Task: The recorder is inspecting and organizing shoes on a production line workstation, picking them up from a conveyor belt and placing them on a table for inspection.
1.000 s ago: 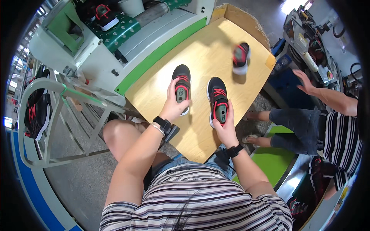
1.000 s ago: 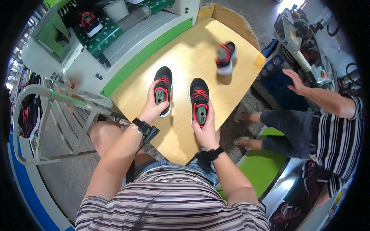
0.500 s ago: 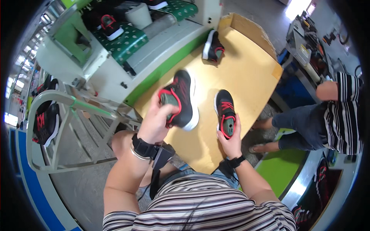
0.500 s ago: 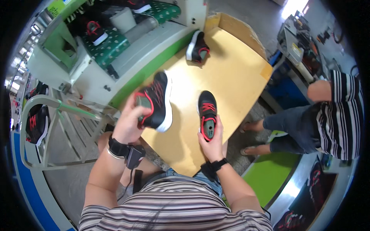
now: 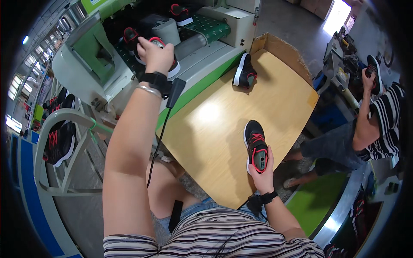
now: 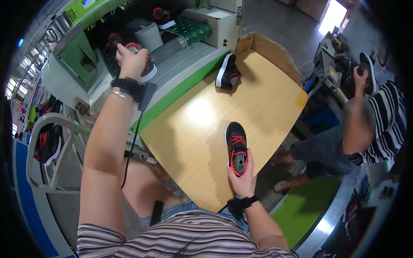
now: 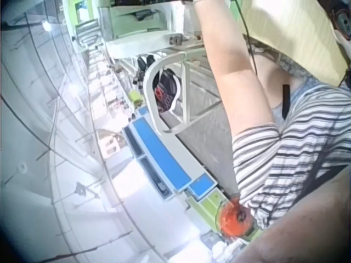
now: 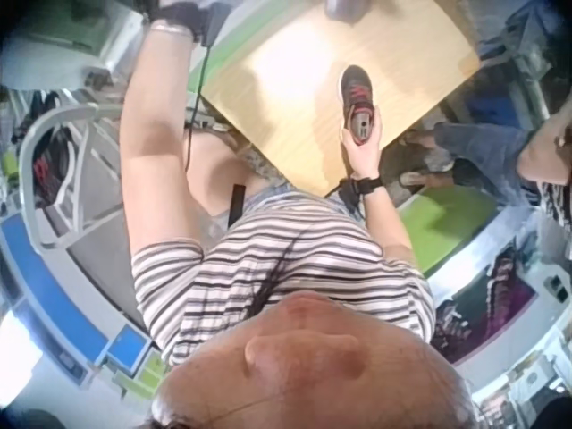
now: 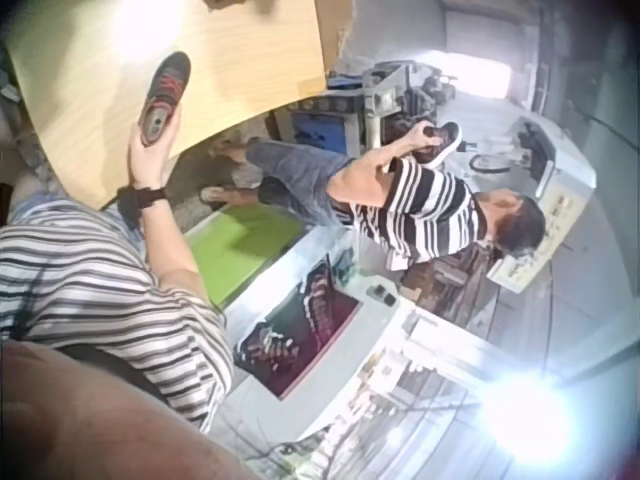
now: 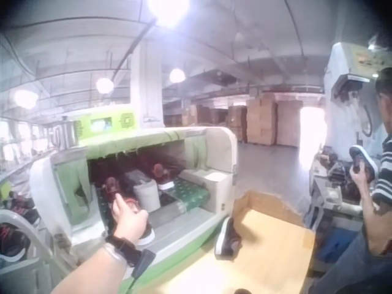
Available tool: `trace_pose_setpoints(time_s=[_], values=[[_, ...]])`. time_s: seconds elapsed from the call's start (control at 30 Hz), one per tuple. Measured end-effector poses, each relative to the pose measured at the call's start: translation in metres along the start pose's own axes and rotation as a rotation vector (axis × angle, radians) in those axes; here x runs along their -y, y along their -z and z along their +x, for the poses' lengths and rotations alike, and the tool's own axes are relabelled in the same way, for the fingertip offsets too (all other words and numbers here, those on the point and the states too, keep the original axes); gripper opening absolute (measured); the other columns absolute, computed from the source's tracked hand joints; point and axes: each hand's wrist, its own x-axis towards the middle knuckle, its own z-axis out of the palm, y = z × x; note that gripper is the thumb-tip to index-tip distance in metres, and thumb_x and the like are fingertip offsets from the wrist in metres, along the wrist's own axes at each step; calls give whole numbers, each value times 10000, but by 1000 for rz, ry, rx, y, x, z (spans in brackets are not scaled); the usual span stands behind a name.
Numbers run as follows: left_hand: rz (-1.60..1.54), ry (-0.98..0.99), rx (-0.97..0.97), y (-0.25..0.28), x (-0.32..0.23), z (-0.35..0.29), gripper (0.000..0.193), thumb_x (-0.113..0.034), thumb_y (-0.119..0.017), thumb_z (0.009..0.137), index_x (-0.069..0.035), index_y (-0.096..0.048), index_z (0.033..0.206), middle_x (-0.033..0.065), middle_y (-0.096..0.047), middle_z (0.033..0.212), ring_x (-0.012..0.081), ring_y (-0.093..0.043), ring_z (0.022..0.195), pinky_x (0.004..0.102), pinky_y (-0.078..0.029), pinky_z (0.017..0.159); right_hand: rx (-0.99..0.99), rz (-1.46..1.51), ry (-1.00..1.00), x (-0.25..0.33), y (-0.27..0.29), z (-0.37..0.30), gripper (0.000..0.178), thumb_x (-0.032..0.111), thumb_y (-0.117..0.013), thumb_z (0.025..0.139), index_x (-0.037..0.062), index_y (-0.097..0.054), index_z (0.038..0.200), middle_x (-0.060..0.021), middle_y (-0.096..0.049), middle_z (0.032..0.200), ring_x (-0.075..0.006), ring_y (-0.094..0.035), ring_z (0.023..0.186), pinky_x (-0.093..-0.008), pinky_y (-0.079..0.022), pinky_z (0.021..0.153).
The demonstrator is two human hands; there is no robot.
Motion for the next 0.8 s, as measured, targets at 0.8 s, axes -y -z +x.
trace_pose_setpoints(time_s=[0.8], values=[[681,22,1111,26,162,-227,1252,-710,-675,782,-76,13,1614,269,94,1660,482,121,1521,749,36,1108,-349,-270,618,138,-183,399,792,493,-660,875,124,-368,1512,-175,-422,1522,-411,-346,1427,-579,-268,1136]])
